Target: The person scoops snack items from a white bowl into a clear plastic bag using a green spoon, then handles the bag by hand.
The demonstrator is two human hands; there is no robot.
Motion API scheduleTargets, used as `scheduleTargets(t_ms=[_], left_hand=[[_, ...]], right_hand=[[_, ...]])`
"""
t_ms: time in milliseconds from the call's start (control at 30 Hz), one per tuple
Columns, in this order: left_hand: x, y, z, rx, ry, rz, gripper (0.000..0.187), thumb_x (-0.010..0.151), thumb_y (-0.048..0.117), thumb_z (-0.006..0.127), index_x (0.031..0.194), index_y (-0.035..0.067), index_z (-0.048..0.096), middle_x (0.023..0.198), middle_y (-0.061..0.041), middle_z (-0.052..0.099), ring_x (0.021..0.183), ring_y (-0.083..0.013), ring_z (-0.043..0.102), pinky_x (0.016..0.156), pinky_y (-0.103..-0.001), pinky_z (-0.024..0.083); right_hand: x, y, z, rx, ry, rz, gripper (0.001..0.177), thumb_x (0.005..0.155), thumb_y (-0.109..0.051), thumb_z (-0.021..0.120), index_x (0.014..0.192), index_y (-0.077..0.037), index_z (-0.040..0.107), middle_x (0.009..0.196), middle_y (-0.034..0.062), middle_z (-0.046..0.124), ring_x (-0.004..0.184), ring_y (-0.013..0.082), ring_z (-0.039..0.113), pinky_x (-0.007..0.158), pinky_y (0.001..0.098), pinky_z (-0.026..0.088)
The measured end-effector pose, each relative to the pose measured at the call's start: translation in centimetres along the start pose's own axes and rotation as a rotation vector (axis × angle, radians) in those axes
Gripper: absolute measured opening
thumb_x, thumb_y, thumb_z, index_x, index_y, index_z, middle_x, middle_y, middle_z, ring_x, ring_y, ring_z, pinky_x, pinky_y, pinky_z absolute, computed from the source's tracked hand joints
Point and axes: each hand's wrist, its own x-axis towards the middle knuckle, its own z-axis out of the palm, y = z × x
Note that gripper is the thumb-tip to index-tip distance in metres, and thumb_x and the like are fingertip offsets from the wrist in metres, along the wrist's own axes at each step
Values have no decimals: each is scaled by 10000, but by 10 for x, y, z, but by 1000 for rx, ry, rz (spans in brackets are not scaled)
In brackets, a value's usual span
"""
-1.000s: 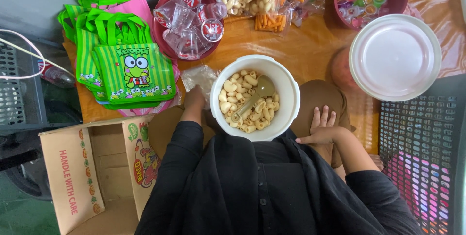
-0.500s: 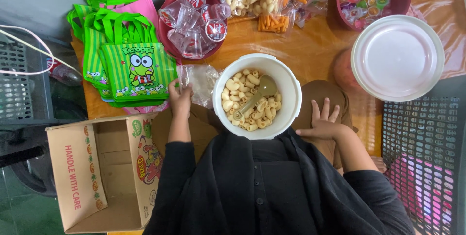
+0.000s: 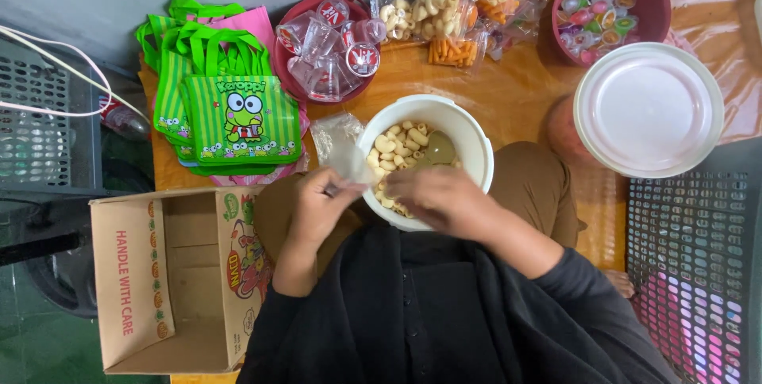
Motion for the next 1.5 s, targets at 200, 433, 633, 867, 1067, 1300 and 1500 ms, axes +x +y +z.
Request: scheduleTargets(t_ms=[200,433,633,867,1067,1300,1500], left_hand=[[-5,50,0,-18,-204,-38,302,673,197,938,771,95,671,693,-62,641,675,-183,643,634,-294,511],[-9,58,6,-25,-349,-44,157,971,89,667,1091,18,739,882,-177,762,910,-290,757,756,-387,598],[-13,13,24,43,-44,8,244,807,177,876,782,47,670,568,-78,633,538,-207,618,551,-298,519],[-6,-10,26,-557,-141,-245,616,783,254,872,1270,28,570,1086,-134,717,951,-174,701,892,-340,586],[-7,-35,24,-497,-62,-287,183,916,118,775,937,51,606,686,-83,660,533,-119,657,546,-245,586],[11,36,-5,169,149,327,883,742,489,897,1341,-26,505,1317,-203,544,1219,-356,565,1032,-428,494],[6,75,41,546,-223,510,1053,662,442,914,1510,58,424,1375,-230,574,1391,-474,442,1096,-780,211]], right_hand=[[-16,18,19,-378,-147,-3,63,999,-161,645,974,-136,698,892,50,717,757,299,715,638,376,567],[-32,24,6,-22,43,358,66,870,-93,781,925,-130,772,815,36,761,667,252,710,650,363,566],[-44,30,13,213,166,621,59,873,-80,776,825,-89,744,570,30,691,440,125,485,456,242,381],[-59,58,19,500,383,777,106,1023,-116,629,991,-16,616,654,116,725,558,148,697,530,217,479],[-64,62,18,466,399,851,179,1033,-194,648,969,-32,609,647,123,722,565,122,694,527,189,431],[-54,43,9,236,324,895,184,967,-192,734,820,-98,791,624,80,750,548,77,636,539,214,471],[-42,18,25,437,96,791,153,955,-119,692,923,-68,833,691,131,772,638,145,636,611,313,532]])
